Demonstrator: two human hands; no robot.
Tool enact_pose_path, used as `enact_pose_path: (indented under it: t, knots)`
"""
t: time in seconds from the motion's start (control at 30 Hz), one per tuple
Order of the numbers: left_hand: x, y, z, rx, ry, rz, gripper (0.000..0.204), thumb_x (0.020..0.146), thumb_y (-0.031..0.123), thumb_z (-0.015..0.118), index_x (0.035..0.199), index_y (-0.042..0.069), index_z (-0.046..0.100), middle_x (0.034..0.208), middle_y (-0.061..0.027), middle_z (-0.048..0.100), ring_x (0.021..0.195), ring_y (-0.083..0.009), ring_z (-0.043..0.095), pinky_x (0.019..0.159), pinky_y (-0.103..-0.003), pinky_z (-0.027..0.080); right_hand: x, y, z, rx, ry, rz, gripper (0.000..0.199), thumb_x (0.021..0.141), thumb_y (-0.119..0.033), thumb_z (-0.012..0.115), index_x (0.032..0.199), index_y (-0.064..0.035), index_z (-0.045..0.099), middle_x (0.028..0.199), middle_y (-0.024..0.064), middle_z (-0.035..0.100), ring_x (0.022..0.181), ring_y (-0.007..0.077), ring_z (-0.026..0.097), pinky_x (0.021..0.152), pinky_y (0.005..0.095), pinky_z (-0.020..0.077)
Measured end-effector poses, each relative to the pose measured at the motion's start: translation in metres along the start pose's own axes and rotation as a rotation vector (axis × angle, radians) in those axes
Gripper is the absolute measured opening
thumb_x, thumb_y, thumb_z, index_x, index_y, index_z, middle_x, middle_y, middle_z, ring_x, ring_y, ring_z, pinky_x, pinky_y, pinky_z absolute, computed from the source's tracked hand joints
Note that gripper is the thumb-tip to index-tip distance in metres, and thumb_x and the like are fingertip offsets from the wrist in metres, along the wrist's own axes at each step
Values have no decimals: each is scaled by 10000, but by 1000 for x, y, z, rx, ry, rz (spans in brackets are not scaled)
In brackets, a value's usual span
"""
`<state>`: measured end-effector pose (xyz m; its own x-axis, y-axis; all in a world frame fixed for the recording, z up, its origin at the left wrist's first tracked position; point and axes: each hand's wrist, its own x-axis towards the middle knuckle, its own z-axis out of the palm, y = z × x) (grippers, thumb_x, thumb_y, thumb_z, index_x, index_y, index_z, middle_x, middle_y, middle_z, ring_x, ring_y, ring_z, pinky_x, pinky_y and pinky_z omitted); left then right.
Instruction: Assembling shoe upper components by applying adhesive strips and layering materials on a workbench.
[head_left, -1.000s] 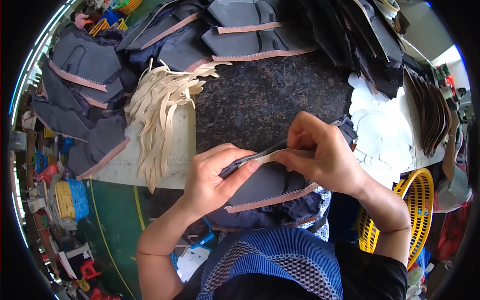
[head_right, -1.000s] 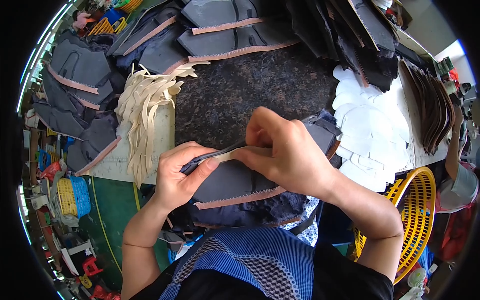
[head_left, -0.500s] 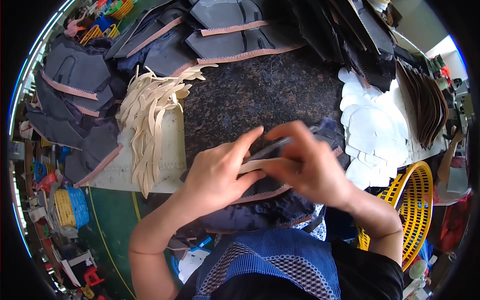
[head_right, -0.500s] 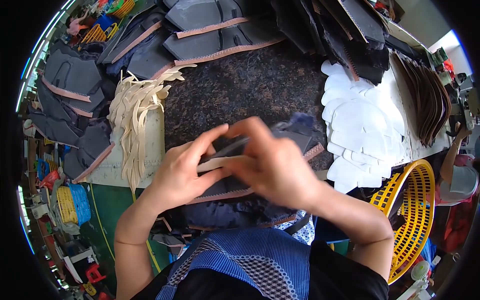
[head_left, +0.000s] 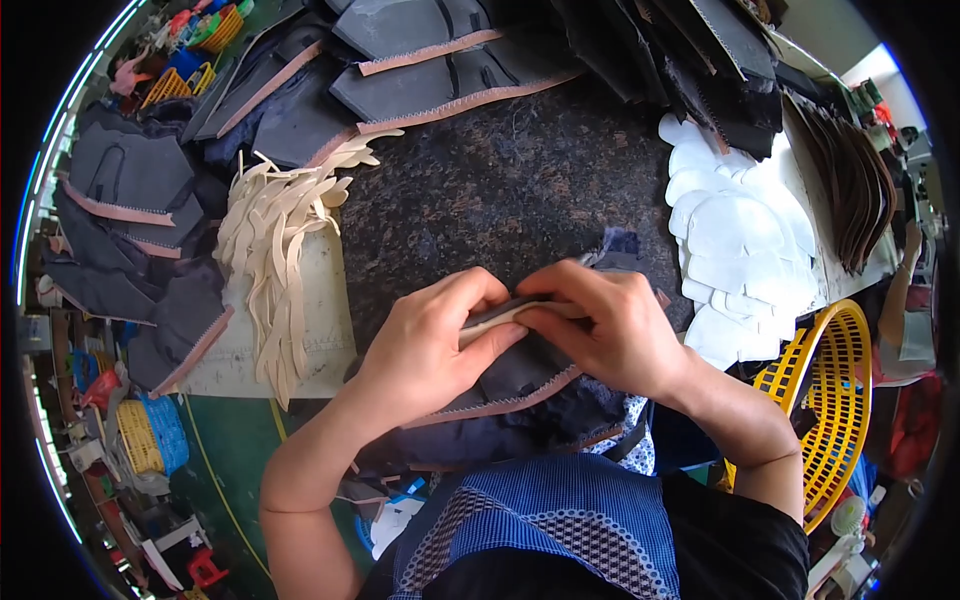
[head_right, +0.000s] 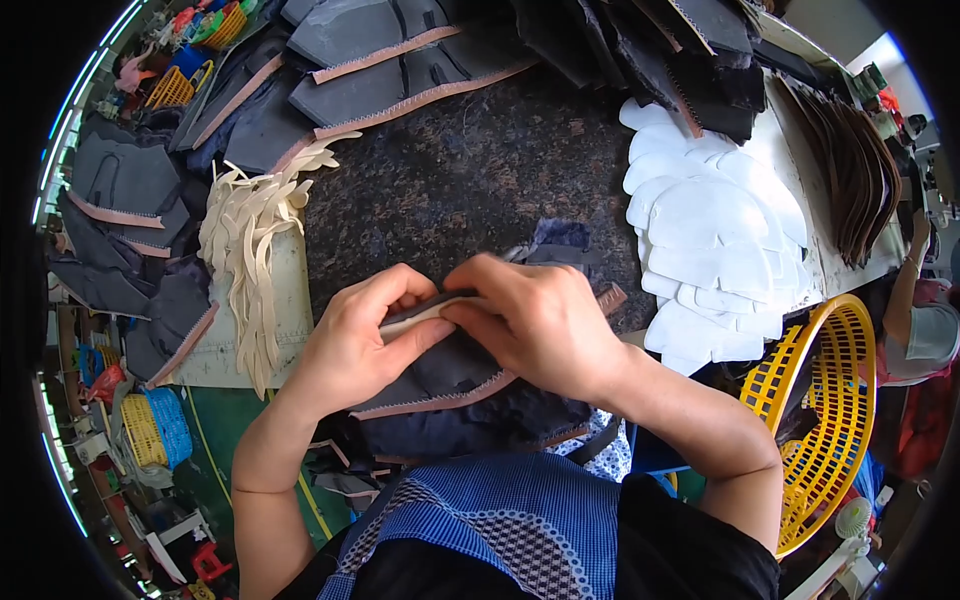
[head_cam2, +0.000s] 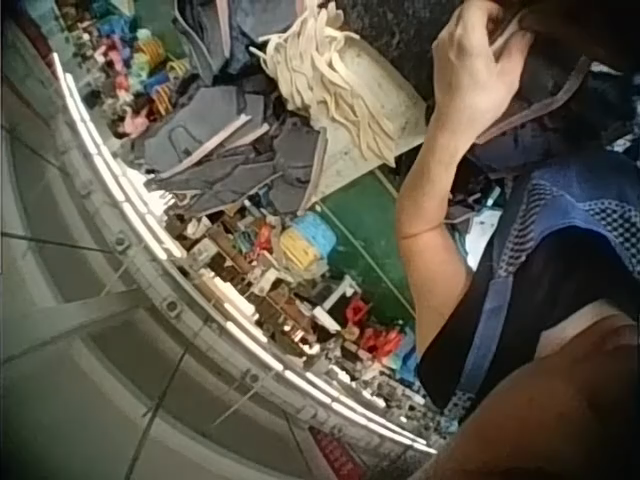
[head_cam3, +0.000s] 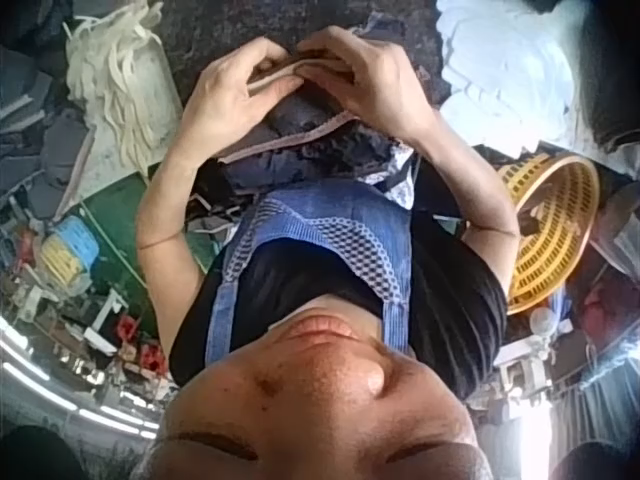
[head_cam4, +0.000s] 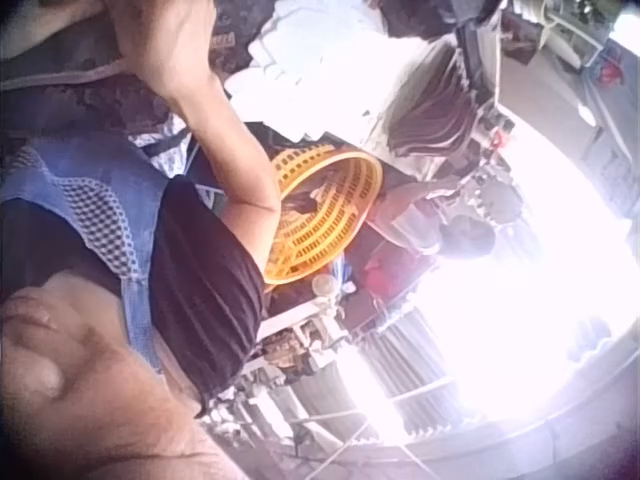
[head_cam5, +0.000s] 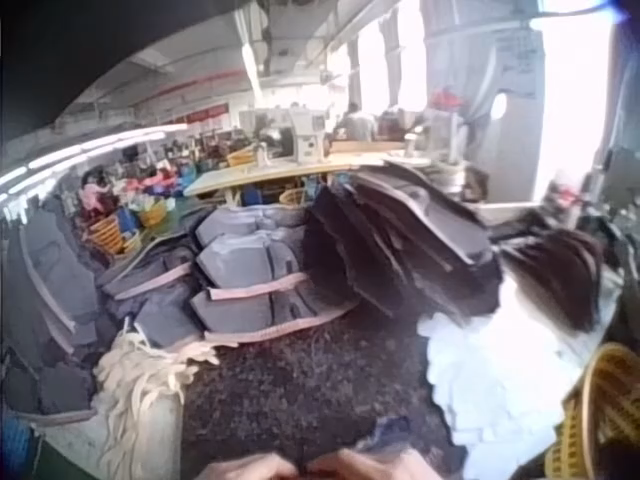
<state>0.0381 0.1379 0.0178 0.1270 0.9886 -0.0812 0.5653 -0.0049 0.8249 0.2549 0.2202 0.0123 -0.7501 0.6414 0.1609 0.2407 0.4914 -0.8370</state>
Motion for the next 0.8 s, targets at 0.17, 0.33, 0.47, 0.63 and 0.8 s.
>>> enact_pose_path:
  t: [0.17,0.33,0.47,0.63,0.8]
  knots:
    - [-2,-1,0,-15,40,49,411,921,94,774,1313,32,669,974,-106,671,839,-200,644,769,-317,529,-15,21,-12,121,142,71,175,936,-39,758,1093,12,699,942,134,760,839,220,785,750,309,633]
    - [2,1,-1,-23,-11,102,371,936,54,731,1303,22,681,952,-96,644,835,-214,643,756,-324,524,-14,19,-16,252,151,313,216,942,-41,749,1143,5,684,907,133,756,829,209,783,741,311,630]
    - [10,3,-4,88,-56,191,361,892,11,737,1250,55,723,896,-97,602,767,-244,633,690,-350,517,-10,9,-30,234,100,375,231,941,-13,719,1163,4,658,833,134,744,768,204,774,668,328,600]
    - [54,-15,-22,286,-126,258,448,864,23,734,1306,64,677,1037,-125,640,965,-329,667,849,-400,537,-5,41,-3,-220,292,97,367,923,-101,765,1251,-33,616,812,118,706,673,267,718,589,358,558]
    - [81,23,-15,271,-10,321,498,868,1,699,1356,49,614,1204,-135,649,1167,-315,641,1026,-399,500,-65,33,-66,-390,310,-30,223,857,-76,825,1057,-43,732,873,97,730,779,208,741,669,318,619]
